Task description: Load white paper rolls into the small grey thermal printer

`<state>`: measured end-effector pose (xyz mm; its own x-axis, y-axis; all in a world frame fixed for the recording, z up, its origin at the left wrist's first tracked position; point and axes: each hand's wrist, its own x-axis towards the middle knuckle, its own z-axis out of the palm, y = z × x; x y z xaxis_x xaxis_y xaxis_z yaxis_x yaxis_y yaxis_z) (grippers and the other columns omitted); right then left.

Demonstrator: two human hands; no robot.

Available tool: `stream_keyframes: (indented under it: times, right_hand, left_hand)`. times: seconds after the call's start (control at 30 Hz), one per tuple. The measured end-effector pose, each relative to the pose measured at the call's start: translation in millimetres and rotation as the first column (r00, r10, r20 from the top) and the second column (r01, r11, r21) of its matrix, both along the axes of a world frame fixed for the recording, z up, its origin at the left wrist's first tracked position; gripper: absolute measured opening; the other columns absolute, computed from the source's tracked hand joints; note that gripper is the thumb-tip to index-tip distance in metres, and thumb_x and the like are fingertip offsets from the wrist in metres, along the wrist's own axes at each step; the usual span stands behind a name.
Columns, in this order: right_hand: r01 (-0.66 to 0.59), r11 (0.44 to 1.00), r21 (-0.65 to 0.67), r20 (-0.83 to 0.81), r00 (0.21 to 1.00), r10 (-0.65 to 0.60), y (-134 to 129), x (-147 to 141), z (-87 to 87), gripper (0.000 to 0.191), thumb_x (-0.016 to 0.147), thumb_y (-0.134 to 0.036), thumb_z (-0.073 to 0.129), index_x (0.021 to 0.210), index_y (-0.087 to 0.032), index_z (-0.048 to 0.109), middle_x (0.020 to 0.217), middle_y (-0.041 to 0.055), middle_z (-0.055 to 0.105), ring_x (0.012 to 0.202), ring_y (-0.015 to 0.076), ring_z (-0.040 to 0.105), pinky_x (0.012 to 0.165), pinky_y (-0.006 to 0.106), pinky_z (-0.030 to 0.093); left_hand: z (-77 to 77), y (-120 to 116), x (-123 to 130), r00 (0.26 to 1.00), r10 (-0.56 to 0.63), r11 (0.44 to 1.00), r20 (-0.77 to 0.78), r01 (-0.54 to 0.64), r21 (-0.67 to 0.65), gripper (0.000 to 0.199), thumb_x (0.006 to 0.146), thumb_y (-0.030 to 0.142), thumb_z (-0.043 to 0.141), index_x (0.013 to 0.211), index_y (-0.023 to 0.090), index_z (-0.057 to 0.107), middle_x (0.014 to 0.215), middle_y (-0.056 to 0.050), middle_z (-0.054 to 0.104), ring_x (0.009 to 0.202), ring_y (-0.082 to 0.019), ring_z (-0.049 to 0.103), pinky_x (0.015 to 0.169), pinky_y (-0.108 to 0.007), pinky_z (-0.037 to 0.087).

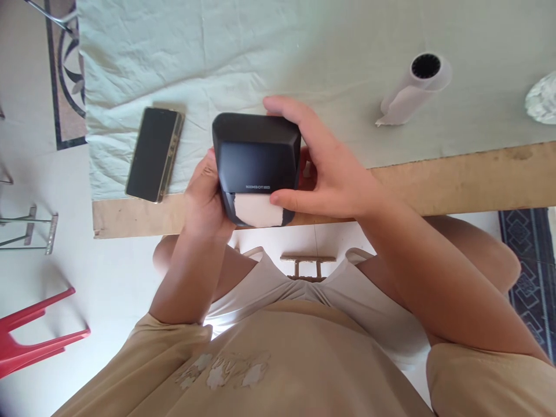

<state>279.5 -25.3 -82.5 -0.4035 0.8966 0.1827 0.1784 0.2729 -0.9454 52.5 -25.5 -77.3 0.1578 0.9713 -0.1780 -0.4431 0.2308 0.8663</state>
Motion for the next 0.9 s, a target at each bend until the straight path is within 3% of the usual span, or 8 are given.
stream_keyframes:
  times: [0.13, 0.3, 0.37, 0.47, 0.53, 0.67, 0.8, 0.9]
  right_hand:
    - [0.103, 0.99, 0.1, 0.124, 0.986, -0.115, 2, 4, 4.0, 0.104, 0.082, -0.085, 0.088, 0.169, -0.04, 0.051, 0.167, 0.0114, 0.056, 0.14, 0.0358, 0.067, 0.102, 0.05, 0.071]
    - [0.286, 0.871, 0.4, 0.194, 0.902, -0.386, -7, 4, 20.9, 0.075, 0.092, -0.09, 0.076, 0.141, -0.033, 0.074, 0.087, 0.0016, 0.063, 0.069, 0.0186, 0.06, 0.07, 0.044, 0.064]
    - [0.409, 0.807, 0.425, 0.165, 0.842, -0.514, -15, 2, 31.9, 0.055, 0.104, -0.081, 0.069, 0.13, -0.033, 0.078, 0.089, 0.0011, 0.067, 0.06, 0.0148, 0.056, 0.062, 0.041, 0.059]
    - [0.559, 0.74, 0.374, 0.171, 0.743, -0.647, -24, 2, 46.0, 0.052, 0.111, -0.079, 0.059, 0.122, -0.032, 0.077, 0.117, 0.0074, 0.076, 0.088, 0.0258, 0.079, 0.062, 0.044, 0.061]
    - [0.564, 0.761, 0.32, 0.137, 0.767, -0.627, -24, 0, 50.6, 0.05, 0.111, -0.08, 0.057, 0.117, -0.033, 0.072, 0.125, 0.0088, 0.077, 0.102, 0.0305, 0.083, 0.068, 0.049, 0.065]
    - [0.43, 0.833, 0.347, 0.199, 0.834, -0.514, -19, -10, 51.6, 0.032, 0.113, -0.062, 0.059, 0.106, -0.033, 0.071, 0.116, 0.0027, 0.08, 0.083, 0.0223, 0.075, 0.069, 0.044, 0.055]
    - [0.272, 0.894, 0.357, 0.59, 0.676, -0.441, -17, -20, 52.1, 0.023, 0.102, -0.05, 0.064, 0.099, -0.029, 0.071, 0.092, 0.0037, 0.073, 0.07, 0.0197, 0.053, 0.068, 0.037, 0.028]
    - [0.215, 0.934, 0.285, 0.645, 0.678, -0.353, -16, -18, 53.6, 0.022, 0.099, -0.051, 0.068, 0.105, -0.031, 0.072, 0.087, 0.004, 0.068, 0.063, 0.017, 0.033, 0.068, 0.036, 0.016]
  left_hand:
    - [4.1, 0, 3, 0.999, -0.053, 0.997, 0.009, 0.053, -0.048, 0.032, 0.117, 0.045, 0.064, 0.098, 0.03, 0.085, 0.093, -0.002, 0.082, 0.121, -0.025, 0.083, 0.104, -0.035, 0.072]
    - [9.5, -2, 9, 0.992, -0.103, 0.995, 0.076, 0.104, 0.0, 0.039, 0.113, 0.06, 0.066, 0.108, 0.025, 0.083, 0.131, -0.008, 0.087, 0.164, -0.033, 0.063, 0.13, -0.044, 0.06]
    - [5.7, -1, 7, 0.988, -0.143, 0.989, 0.066, 0.14, 0.047, 0.032, 0.111, 0.055, 0.07, 0.112, 0.025, 0.082, 0.133, -0.007, 0.085, 0.167, -0.034, 0.06, 0.132, -0.044, 0.059]
    - [0.0, 1, 5, 0.988, -0.147, 0.988, 0.05, 0.144, 0.056, 0.031, 0.11, 0.054, 0.07, 0.113, 0.025, 0.081, 0.13, -0.006, 0.083, 0.169, -0.034, 0.057, 0.13, -0.045, 0.06]
    - [-1.3, 0, 4, 0.993, -0.118, 0.992, 0.013, 0.117, 0.057, 0.033, 0.111, 0.056, 0.069, 0.114, 0.025, 0.081, 0.128, -0.005, 0.081, 0.169, -0.035, 0.058, 0.127, -0.045, 0.061]
    - [-3.3, 0, 1, 0.981, -0.193, 0.975, -0.01, 0.193, 0.113, 0.037, 0.115, 0.058, 0.062, 0.126, 0.028, 0.081, 0.133, -0.003, 0.082, 0.162, -0.033, 0.062, 0.126, -0.045, 0.06]
    - [-9.5, 1, -5, 0.971, -0.236, 0.951, -0.03, 0.237, 0.198, 0.042, 0.118, 0.058, 0.055, 0.128, 0.03, 0.084, 0.134, -0.005, 0.084, 0.145, -0.032, 0.071, 0.113, -0.042, 0.062]
    - [-11.1, 2, -7, 0.971, -0.234, 0.943, -0.058, 0.241, 0.229, 0.041, 0.117, 0.059, 0.058, 0.122, 0.029, 0.086, 0.13, -0.004, 0.085, 0.141, -0.032, 0.072, 0.105, -0.041, 0.062]
